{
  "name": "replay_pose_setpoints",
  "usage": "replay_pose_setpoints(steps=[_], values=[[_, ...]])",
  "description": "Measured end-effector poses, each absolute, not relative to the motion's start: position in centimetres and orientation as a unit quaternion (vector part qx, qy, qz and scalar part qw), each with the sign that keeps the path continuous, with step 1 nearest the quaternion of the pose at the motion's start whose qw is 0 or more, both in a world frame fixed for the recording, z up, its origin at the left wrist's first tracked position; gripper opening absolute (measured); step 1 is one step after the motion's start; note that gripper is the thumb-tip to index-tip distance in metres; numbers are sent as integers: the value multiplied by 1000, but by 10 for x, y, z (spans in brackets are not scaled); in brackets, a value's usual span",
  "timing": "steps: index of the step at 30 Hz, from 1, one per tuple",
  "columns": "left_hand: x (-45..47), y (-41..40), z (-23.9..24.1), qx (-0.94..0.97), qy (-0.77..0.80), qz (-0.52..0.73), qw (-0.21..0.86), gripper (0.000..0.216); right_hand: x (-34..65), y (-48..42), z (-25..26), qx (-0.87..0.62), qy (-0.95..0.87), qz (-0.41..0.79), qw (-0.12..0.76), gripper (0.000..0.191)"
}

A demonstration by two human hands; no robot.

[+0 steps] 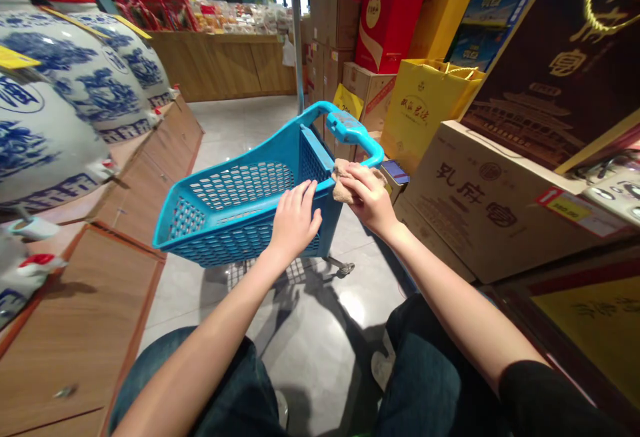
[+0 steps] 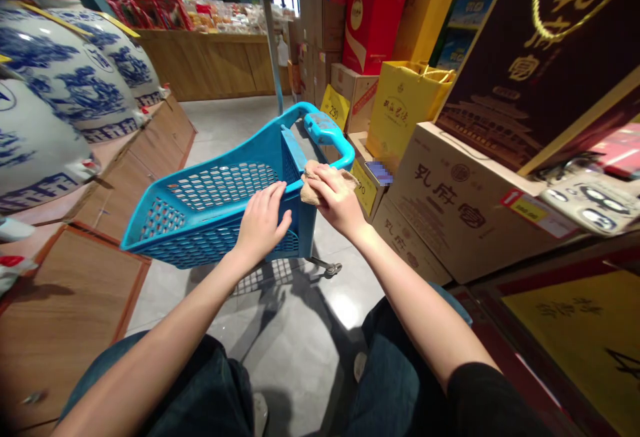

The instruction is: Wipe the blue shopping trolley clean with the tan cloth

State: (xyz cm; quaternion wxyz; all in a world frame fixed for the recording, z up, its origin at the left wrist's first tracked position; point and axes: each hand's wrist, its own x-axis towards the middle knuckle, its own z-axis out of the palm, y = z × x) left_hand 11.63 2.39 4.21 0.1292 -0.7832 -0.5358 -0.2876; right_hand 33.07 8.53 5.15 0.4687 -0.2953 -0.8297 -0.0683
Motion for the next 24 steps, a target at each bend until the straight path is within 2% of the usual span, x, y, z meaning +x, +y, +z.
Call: replay_pose_setpoints(steps=[7,16,21,24], values=[[143,51,64,-776,-574,-233,119,54,348,95,67,-341,-801,-60,487,36],[142,37,62,-738,-612,-260,118,43,345,88,69,-350,-784,-53,511,34],[135,30,63,-720,-630,-272,105,40,343,82,70,-313,-821,-63,474,25],[126,28,62,-726,-621,-275,106,39,348,83,69,-308,-815,-77,485,21]])
